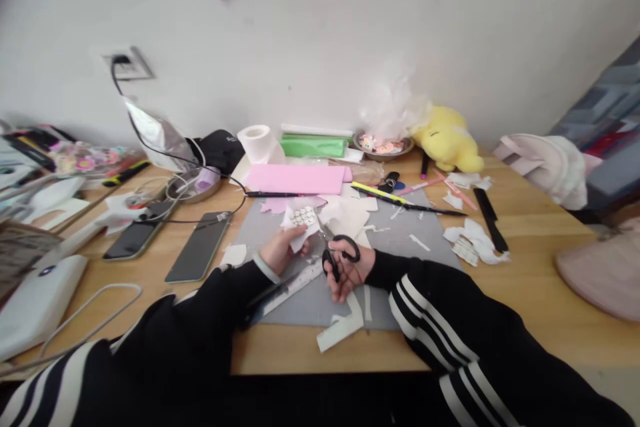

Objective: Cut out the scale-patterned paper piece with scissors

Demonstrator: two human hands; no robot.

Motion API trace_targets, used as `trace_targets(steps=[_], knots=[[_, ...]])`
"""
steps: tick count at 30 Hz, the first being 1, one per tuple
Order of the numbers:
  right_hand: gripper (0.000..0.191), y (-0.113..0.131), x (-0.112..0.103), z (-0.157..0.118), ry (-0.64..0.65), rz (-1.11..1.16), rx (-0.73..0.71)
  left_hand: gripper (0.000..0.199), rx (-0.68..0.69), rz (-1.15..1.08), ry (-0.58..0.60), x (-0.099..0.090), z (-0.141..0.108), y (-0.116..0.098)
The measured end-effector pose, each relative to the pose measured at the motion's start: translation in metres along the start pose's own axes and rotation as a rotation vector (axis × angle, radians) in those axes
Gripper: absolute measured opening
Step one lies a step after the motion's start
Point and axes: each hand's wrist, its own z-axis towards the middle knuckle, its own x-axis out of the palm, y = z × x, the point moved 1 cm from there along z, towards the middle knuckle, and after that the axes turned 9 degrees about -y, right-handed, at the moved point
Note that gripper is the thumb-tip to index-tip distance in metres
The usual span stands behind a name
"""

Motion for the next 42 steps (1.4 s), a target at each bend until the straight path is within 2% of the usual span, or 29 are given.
trace_targets(steps=[4, 6, 8, 9, 12, 16, 19, 21, 23, 26, 32, 35, 39, 42], knots=[[0.053, 0.006, 0.0, -0.013, 0.128, -0.126, -0.014, 0.017, 0.011, -0.005, -0.025, -0.005, -0.003, -0.004], [0.056, 0.009, 0.001, -0.016, 0.149, -0.182, -0.002, 0.018, 0.025, 0.003, -0.025, -0.006, -0.003, -0.005], [0.06, 0.011, 0.003, -0.016, 0.112, -0.24, -0.034, 0.019, 0.045, 0.017, -0.017, -0.005, -0.002, -0.005], [0.062, 0.013, 0.006, -0.016, 0.07, -0.265, -0.076, 0.02, 0.055, 0.025, -0.011, -0.005, -0.002, -0.004], [0.063, 0.021, 0.017, -0.014, -0.133, -0.287, -0.382, 0.02, 0.082, 0.05, 0.016, -0.005, -0.002, -0.001], [0.062, 0.031, 0.034, -0.005, -0.291, -0.256, -0.582, 0.021, 0.111, 0.102, 0.074, -0.005, -0.003, 0.003], [0.052, 0.034, 0.037, 0.007, -0.543, -0.209, -0.781, 0.026, 0.136, 0.182, 0.137, -0.005, -0.004, 0.003], [0.051, 0.033, 0.034, 0.014, -0.688, -0.192, -0.859, 0.031, 0.153, 0.242, 0.172, -0.004, -0.004, 0.002], [0.051, 0.03, 0.029, 0.019, -0.784, -0.179, -0.885, 0.033, 0.166, 0.29, 0.191, -0.004, -0.005, 0.002], [0.047, 0.028, 0.021, 0.021, -0.861, -0.161, -0.88, 0.032, 0.173, 0.339, 0.214, -0.003, -0.006, 0.001], [0.037, 0.032, 0.021, 0.013, -0.885, -0.196, -0.837, 0.028, 0.178, 0.37, 0.283, -0.002, -0.009, 0.001], [0.033, 0.032, 0.023, 0.01, -0.892, -0.211, -0.83, 0.015, 0.197, 0.326, 0.256, -0.004, -0.007, 0.003], [0.028, 0.031, 0.021, 0.011, -0.908, -0.234, -0.805, 0.033, 0.239, 0.216, 0.182, -0.008, 0.0, 0.007], [0.025, 0.029, 0.02, 0.013, -0.905, -0.264, -0.779, 0.038, 0.244, 0.144, 0.158, -0.009, 0.005, 0.009]])
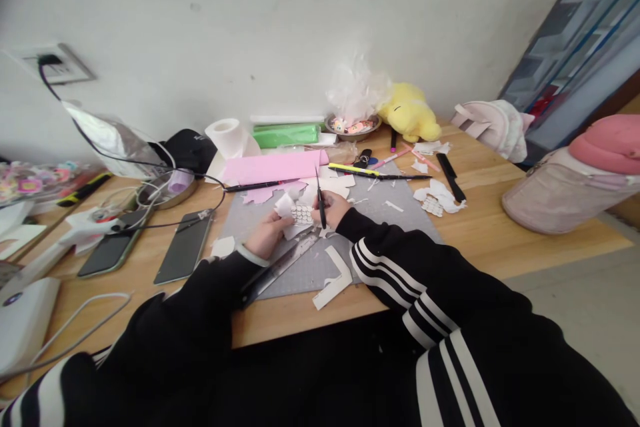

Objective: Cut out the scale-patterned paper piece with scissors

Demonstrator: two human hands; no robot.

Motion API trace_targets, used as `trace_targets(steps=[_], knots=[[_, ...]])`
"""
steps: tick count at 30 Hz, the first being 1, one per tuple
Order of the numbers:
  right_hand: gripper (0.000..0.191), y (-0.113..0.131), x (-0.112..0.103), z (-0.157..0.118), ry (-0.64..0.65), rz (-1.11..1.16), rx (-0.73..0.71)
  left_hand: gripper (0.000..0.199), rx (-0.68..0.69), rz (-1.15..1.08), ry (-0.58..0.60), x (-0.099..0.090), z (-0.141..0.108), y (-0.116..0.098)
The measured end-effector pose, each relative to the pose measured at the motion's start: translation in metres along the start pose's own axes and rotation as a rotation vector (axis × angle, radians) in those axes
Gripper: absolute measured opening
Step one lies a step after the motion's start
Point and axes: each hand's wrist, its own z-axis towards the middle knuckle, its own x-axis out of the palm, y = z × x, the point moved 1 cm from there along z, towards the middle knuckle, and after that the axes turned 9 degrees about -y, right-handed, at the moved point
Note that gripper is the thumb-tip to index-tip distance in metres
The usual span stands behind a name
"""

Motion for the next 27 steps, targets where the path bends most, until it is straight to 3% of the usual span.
trace_targets(steps=[10, 15, 20, 27], knots=[[0.018, -0.003, 0.001, -0.008, 0.169, -0.047, -0.039, 0.047, 0.001, -0.073, -0.008, -0.002, 0.005, 0.003], [0.025, 0.005, -0.005, -0.008, 0.168, -0.001, -0.153, 0.044, -0.048, -0.079, 0.036, 0.003, 0.002, -0.001], [0.024, -0.005, -0.001, -0.006, 0.181, -0.034, -0.192, 0.035, -0.115, -0.069, 0.057, 0.005, -0.003, -0.006], [0.026, -0.005, -0.005, -0.006, 0.142, 0.025, -0.268, 0.032, -0.138, -0.06, -0.003, 0.002, -0.003, -0.003]])
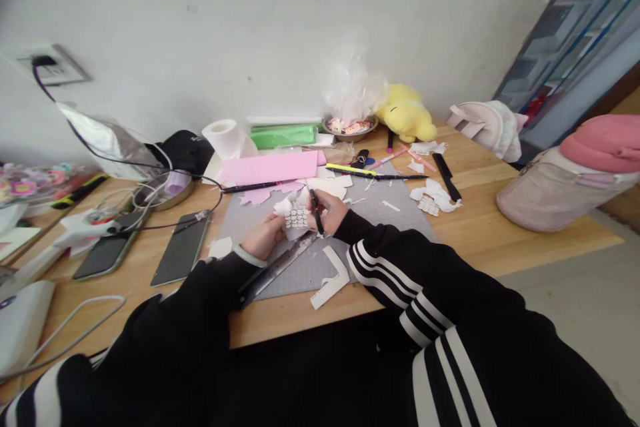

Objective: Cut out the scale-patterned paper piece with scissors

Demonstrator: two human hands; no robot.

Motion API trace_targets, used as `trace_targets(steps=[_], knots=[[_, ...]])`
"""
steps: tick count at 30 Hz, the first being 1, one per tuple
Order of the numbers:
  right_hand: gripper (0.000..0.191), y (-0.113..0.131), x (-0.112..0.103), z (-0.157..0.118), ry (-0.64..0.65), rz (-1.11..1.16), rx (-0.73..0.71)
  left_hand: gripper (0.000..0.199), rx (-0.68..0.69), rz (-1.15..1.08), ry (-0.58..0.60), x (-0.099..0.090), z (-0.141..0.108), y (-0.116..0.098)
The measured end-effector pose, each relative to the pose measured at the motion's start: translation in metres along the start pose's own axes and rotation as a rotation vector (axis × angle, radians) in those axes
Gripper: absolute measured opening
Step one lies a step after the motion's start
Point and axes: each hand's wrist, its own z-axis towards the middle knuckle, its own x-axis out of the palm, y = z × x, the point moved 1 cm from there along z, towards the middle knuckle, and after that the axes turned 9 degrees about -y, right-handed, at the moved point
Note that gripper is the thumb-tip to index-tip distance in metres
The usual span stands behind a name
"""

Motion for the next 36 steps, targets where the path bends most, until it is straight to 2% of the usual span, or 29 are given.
trace_targets(steps=[6, 9, 18, 22, 26, 36], knots=[[0.047, 0.004, 0.009, 0.003, 0.173, 0.171, 0.062, 0.022, 0.003, 0.008, 0.033, 0.002, -0.004, -0.004], [0.051, 0.003, 0.015, 0.001, 0.227, 0.183, 0.069, 0.019, 0.0, 0.015, 0.057, 0.004, -0.005, -0.005], [0.03, -0.003, 0.003, 0.005, 0.216, 0.053, 0.104, 0.02, -0.02, 0.06, 0.086, 0.007, -0.006, -0.003], [0.027, -0.008, 0.001, 0.007, 0.202, 0.0, 0.132, 0.022, 0.003, 0.089, 0.096, 0.007, -0.007, -0.005], [0.026, -0.011, 0.002, 0.006, 0.191, -0.036, 0.148, 0.015, 0.019, 0.129, 0.096, 0.006, -0.006, -0.004], [0.025, -0.011, 0.002, 0.007, 0.209, -0.108, 0.158, 0.032, 0.046, 0.187, 0.194, 0.006, -0.003, -0.004]])
